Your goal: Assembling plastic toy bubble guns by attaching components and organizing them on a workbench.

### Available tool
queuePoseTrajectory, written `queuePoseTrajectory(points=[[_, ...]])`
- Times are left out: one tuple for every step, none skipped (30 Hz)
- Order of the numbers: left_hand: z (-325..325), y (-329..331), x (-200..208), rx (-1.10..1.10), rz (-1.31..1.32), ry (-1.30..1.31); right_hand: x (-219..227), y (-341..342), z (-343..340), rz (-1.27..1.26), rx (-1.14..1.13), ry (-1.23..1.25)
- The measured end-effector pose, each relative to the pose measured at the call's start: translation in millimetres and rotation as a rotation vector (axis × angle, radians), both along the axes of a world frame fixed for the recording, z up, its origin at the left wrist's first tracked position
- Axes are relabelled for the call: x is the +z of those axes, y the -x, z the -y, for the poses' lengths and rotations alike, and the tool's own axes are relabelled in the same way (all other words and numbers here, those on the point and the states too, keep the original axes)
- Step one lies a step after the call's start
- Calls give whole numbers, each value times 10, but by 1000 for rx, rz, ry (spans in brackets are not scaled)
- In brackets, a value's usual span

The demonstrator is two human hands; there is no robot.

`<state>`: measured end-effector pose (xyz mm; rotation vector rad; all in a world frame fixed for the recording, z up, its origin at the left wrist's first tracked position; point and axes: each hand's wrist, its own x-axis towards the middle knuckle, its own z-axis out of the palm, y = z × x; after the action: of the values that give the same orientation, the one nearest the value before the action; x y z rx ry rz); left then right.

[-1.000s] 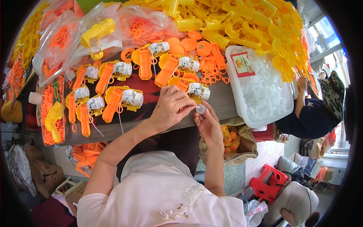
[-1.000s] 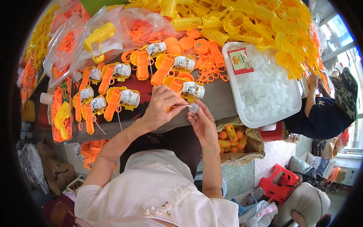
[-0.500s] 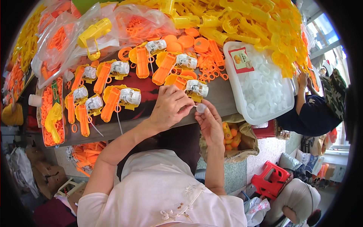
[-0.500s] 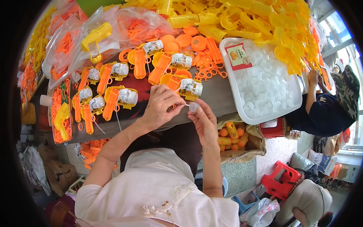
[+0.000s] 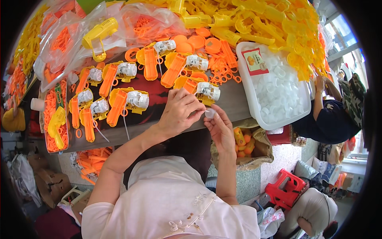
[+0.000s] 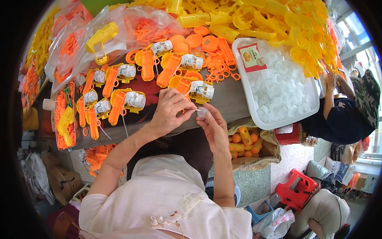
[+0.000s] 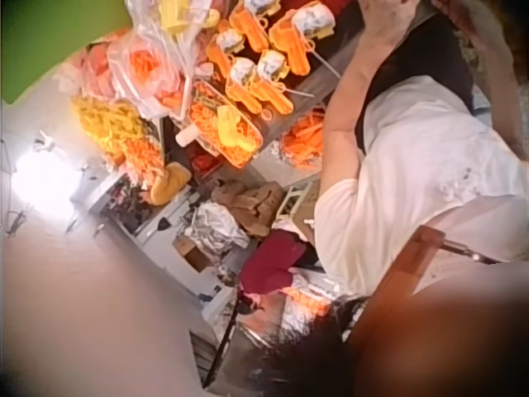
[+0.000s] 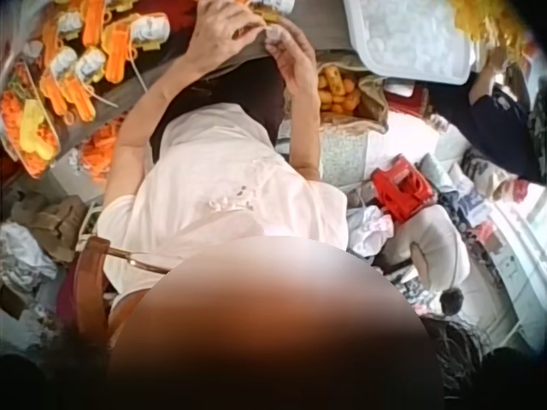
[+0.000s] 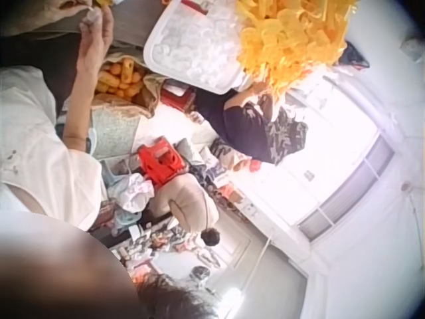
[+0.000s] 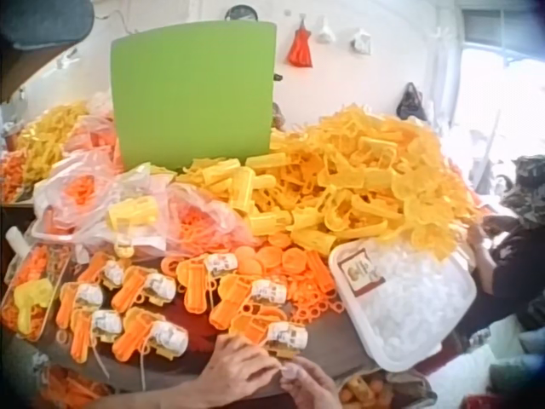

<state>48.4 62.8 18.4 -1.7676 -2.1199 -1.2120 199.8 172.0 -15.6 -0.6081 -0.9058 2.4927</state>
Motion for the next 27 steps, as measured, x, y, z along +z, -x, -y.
queuePoseTrajectory(points=[[1, -5, -4, -3, 6, 7, -2, 5, 12, 8, 3, -5], [-4, -16, -7, -4, 7, 7, -2, 6, 17, 16, 6, -10], [-9, -31, -8, -9, 5, 14, -12, 3, 20, 17, 6, -10], [-5, -41, -9, -14, 3, 21, -32, 2, 24, 14, 4, -14], [9, -37, -7, -11, 3, 20, -31, 13, 23, 10, 4, -20], [39, -27, -3, -5, -10, 45, -9, 14, 43, 9, 8, -21], [75, -22, 5, 2, -22, 69, 36, 8, 87, 68, -6, -108], [97, -59, 21, -2, -26, 71, 75, -11, 125, 125, -28, -190], [135, -117, 46, 5, 10, 76, 96, -14, 170, 121, -32, -188], [166, -160, 56, 13, 46, 80, 114, -3, 226, 135, -79, -392], [221, -165, 7, 15, -70, 93, 148, 32, 309, 150, -117, -599], [239, -158, -35, 20, -71, 93, 199, 72, 386, 230, -156, -679], [256, -151, -67, 54, -83, 91, 183, 83, 387, 227, -152, -679], [260, -139, -77, 90, -96, 86, 158, 107, 360, 266, -155, -767], [262, -141, -74, 96, -99, 84, 157, 138, 341, 305, -159, -856], [256, -155, -69, 135, -118, 58, 181, 168, 345, 299, -156, -859], [260, -177, -70, 173, -136, 35, 247, 205, 380, 366, -227, -1015], [258, -198, -73, 177, -137, 35, 282, 229, 400, 433, -301, -1171], [251, -220, -78, 198, -170, 35, 275, 238, 400, 430, -299, -1171], [243, -230, -80, 215, -203, 33, 265, 246, 395, 441, -301, -1163], [240, -232, -90, 215, -204, 32, 252, 251, 389, 453, -304, -1155], [237, -233, -104, 222, -214, 39, 235, 255, 379, 452, -305, -1156], [234, -237, -111, 228, -223, 47, 212, 253, 367, 433, -313, -1171], [231, -239, -110, 227, -223, 46, 194, 250, 360, 413, -322, -1185], [228, -241, -109, 205, -260, 66, 181, 244, 366, 414, -323, -1185], [225, -239, -106, 187, -297, 84, 172, 241, 375, 407, -350, -1171], [219, -238, -108, 188, -298, 84, 166, 238, 381, 401, -376, -1157]])
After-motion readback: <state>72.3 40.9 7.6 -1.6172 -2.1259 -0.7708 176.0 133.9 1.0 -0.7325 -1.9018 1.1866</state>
